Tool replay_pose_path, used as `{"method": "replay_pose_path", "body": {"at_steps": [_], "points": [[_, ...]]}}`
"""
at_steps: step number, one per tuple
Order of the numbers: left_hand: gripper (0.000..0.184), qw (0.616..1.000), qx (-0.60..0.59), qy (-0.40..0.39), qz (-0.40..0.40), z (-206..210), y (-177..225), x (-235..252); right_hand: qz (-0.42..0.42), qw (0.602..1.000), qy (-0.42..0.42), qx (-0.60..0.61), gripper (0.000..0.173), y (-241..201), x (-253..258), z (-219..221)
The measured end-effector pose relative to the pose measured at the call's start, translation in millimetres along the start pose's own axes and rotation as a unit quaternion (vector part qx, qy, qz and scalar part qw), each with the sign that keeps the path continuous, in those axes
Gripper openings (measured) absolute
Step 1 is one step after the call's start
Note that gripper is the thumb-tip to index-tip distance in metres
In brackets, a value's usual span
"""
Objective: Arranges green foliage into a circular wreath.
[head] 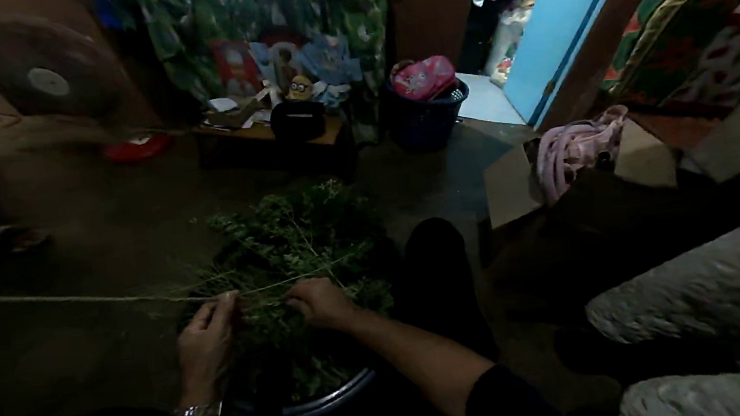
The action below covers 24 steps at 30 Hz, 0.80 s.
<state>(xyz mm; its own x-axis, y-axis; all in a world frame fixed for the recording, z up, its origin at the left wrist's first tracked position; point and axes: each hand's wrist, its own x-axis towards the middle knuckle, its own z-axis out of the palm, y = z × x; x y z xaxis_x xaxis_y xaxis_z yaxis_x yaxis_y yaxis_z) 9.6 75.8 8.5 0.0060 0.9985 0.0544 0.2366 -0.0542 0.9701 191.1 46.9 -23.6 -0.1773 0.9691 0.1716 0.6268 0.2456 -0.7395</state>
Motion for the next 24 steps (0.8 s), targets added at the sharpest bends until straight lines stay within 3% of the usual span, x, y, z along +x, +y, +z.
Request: {"method": "replay_pose_path", "body": {"at_steps": [3, 6, 10, 14, 17, 22, 24], "points": [[0.028, 0.999, -0.006, -0.026, -0.03, -4.2, 13.2, -3.5, -0.015, 0.998, 0.038, -0.052, 0.029, 2.4, 4.3, -7.4], [0.018, 0.992, -0.102, -0.055, -0.05, -6.2, 5.0, 1.3, -0.042, 0.989, 0.101, -0.099, 0.025, 17.1, 14.3, -4.6], [0.024, 0.986, -0.131, -0.075, -0.065, -5.1, -5.4, 6.9, -0.143, 0.942, 0.256, -0.163, 0.019, 36.9, 25.5, -2.5], [0.023, 0.978, -0.196, -0.04, -0.056, -0.4, -8.2, 10.1, -0.122, 0.93, 0.325, -0.122, 0.018, 34.7, 19.8, -15.1], [0.023, 0.981, -0.181, -0.039, -0.059, -5.4, -9.8, 7.7, -0.111, 0.944, 0.296, -0.095, 0.018, 21.1, 7.6, -15.1], [0.024, 0.988, -0.146, -0.032, -0.044, -1.2, -8.6, 9.4, -0.074, 0.989, 0.12, -0.05, 0.028, 10.2, -1.2, -4.7], [0.022, 0.985, -0.165, -0.02, -0.047, -0.1, -7.6, 9.9, -0.073, 0.993, 0.086, -0.039, 0.029, 11.2, 0.6, -2.7]]}}
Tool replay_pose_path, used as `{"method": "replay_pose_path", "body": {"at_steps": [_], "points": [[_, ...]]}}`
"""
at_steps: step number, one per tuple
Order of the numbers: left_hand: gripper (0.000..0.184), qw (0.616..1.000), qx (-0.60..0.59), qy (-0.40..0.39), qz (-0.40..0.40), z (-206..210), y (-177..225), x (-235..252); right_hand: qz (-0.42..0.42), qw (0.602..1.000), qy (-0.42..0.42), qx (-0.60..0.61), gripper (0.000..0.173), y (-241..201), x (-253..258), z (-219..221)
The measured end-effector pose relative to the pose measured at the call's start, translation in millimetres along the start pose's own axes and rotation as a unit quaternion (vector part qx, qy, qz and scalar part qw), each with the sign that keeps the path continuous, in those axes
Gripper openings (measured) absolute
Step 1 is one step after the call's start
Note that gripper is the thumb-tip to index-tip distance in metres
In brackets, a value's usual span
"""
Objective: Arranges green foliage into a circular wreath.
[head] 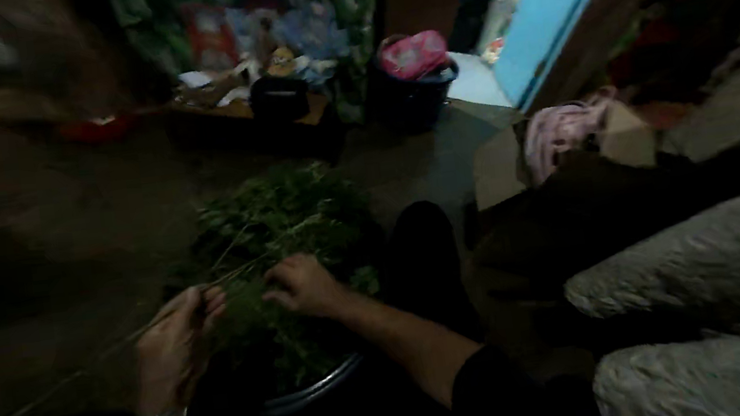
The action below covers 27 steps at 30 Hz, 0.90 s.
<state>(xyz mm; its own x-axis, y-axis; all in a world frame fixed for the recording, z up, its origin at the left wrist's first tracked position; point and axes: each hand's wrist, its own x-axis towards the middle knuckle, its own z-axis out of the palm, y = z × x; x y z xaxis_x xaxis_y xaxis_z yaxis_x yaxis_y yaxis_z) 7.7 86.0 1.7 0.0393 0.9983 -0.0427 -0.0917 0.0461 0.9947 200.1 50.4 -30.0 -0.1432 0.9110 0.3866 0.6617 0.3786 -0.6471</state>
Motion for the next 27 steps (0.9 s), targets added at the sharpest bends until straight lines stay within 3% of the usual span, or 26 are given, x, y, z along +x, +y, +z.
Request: {"method": "replay_pose_path", "body": {"at_steps": [5, 9, 15, 19, 27], "points": [[0.014, 0.999, -0.038, 0.004, 0.02, -7.3, -8.8, 6.1, 0.029, 0.997, -0.033, 0.062, 0.027, -6.8, -3.0, -8.0], [0.009, 0.999, -0.019, 0.02, 0.034, -4.7, -8.6, 3.2, 0.021, 0.993, 0.002, 0.116, 0.023, -8.0, -4.2, -10.1], [0.015, 0.999, -0.024, 0.022, 0.029, -5.0, -6.0, 5.6, 0.063, 0.974, 0.007, 0.217, 0.023, -17.7, -3.4, -21.0], [0.016, 0.999, 0.018, 0.041, 0.023, -2.3, 0.5, -2.0, 0.13, 0.972, -0.02, 0.194, 0.021, -25.2, -3.1, -29.6], [0.007, 0.994, -0.07, 0.086, 0.015, -14.0, -2.7, 12.7, 0.117, 0.979, 0.02, 0.169, 0.013, -13.2, -5.4, -30.1]]}}
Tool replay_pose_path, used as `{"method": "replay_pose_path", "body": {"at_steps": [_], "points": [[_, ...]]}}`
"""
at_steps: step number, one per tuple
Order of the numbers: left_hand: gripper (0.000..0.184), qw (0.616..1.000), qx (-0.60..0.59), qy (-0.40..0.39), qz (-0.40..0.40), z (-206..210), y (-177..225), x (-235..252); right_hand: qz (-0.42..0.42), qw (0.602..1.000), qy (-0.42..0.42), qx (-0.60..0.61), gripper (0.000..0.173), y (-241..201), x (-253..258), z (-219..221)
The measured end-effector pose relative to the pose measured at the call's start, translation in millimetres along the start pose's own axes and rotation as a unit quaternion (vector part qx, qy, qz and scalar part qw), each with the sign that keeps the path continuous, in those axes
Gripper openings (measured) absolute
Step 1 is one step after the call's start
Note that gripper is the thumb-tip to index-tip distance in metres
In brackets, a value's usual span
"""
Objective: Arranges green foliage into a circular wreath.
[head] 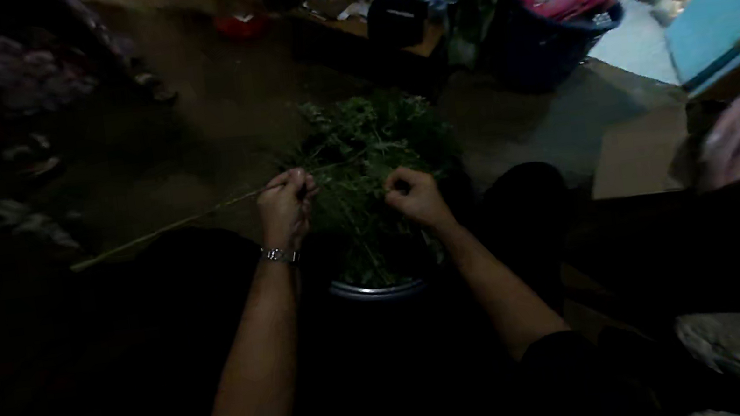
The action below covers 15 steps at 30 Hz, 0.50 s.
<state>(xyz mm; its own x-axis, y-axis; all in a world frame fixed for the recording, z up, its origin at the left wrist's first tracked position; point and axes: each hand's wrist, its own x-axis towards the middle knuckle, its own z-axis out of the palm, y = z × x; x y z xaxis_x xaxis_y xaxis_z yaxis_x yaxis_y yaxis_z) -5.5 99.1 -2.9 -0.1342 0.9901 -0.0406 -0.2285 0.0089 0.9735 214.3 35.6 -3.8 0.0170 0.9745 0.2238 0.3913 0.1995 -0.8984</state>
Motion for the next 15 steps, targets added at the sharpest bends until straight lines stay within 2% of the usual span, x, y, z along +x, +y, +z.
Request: {"method": "replay_pose_path", "body": {"at_steps": [6, 12, 15], "points": [[0.008, 0.998, -0.02, -0.023, 0.063, -14.9, 6.7, 5.8, 0.012, 1.0, 0.021, 0.015, 0.015, -2.7, 1.0, -24.9], [0.008, 0.995, -0.047, -0.027, 0.089, -18.4, 8.2, 9.0, 0.019, 0.996, 0.077, 0.038, 0.013, -1.2, -4.2, -51.1], [0.007, 0.993, 0.0, -0.062, 0.097, -15.2, 6.2, 3.7, -0.06, 0.994, 0.071, -0.061, 0.022, 0.5, -1.2, -43.8]]}}
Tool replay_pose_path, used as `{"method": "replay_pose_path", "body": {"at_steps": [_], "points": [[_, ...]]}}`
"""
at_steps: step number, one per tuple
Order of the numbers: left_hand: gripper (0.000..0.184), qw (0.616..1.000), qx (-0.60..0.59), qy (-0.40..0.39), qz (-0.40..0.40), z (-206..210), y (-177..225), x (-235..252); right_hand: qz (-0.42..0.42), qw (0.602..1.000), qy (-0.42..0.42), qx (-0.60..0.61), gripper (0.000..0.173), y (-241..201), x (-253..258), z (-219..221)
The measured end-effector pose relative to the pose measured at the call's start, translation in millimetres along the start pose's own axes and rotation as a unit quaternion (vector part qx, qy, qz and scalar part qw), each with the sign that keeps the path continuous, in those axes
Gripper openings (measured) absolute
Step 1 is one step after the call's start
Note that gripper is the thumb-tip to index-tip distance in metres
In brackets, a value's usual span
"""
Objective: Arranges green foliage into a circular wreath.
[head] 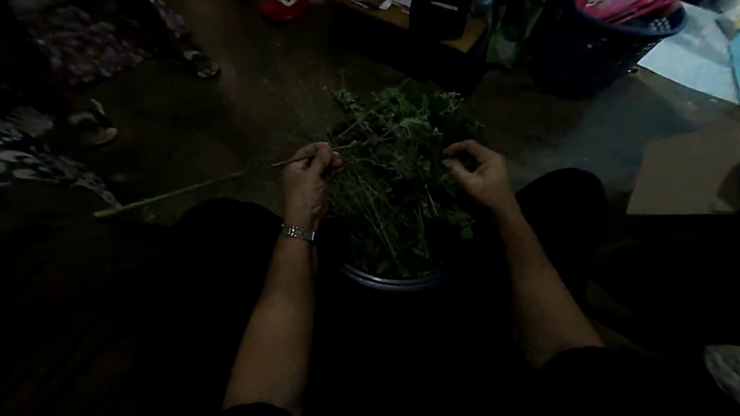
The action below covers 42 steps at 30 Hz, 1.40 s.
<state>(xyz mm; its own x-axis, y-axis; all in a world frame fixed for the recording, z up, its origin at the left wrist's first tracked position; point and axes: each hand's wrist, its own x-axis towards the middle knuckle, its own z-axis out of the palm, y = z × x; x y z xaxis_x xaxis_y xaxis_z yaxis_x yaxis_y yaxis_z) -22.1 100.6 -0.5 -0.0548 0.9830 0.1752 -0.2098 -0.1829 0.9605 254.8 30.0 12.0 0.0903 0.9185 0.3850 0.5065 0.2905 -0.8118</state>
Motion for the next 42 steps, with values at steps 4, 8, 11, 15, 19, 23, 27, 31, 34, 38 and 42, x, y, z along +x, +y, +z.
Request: {"method": "replay_pose_path", "body": {"at_steps": [4, 8, 11, 15, 19, 23, 27, 31, 34, 38, 42], "points": [[0.011, 0.998, 0.041, -0.043, 0.004, 7.3, -6.6, -5.4, -0.153, 0.985, -0.019, -0.075, 0.025, 8.1, 0.2, 33.2], [0.01, 0.996, 0.045, -0.067, -0.023, 16.5, -8.3, -12.1, -0.211, 0.97, -0.054, -0.106, 0.031, 6.8, -3.8, 62.5], [0.009, 0.994, 0.054, -0.09, -0.028, 21.8, -9.4, -16.3, -0.222, 0.967, -0.053, -0.111, 0.031, 12.6, -3.7, 74.6], [0.008, 0.995, 0.014, -0.087, -0.043, 22.5, -11.4, -16.9, -0.159, 0.985, -0.051, -0.046, 0.015, 8.6, -5.0, 71.5], [0.007, 0.995, -0.004, -0.075, -0.059, 23.2, -12.7, -16.6, -0.081, 0.995, -0.058, -0.011, 0.015, -2.8, -7.3, 62.4], [0.006, 0.996, -0.03, -0.039, -0.077, 24.8, -12.4, -14.9, -0.029, 0.996, -0.078, -0.029, 0.016, -13.6, -9.4, 53.1], [0.006, 0.998, -0.034, 0.023, -0.054, 13.1, -11.3, -4.5, 0.021, 0.997, -0.073, -0.008, 0.013, -7.7, -5.6, 37.6], [0.007, 0.997, -0.037, 0.067, -0.024, 1.2, 1.8, 0.0, 0.052, 0.998, -0.047, -0.011, 0.015, 1.5, 0.6, 11.2], [0.009, 0.999, -0.007, 0.034, -0.014, 2.0, -3.0, -4.0, -0.006, 0.998, -0.044, -0.041, 0.017, 6.8, 2.7, 14.6], [0.015, 0.998, 0.049, -0.025, -0.029, 19.4, -6.6, -15.8, -0.112, 0.988, -0.065, -0.085, 0.028, 6.4, -2.4, 47.9], [0.013, 0.995, 0.068, -0.055, -0.057, 33.4, -10.9, -26.7, -0.16, 0.982, -0.063, -0.072, 0.027, 6.9, -7.1, 77.9]]}}
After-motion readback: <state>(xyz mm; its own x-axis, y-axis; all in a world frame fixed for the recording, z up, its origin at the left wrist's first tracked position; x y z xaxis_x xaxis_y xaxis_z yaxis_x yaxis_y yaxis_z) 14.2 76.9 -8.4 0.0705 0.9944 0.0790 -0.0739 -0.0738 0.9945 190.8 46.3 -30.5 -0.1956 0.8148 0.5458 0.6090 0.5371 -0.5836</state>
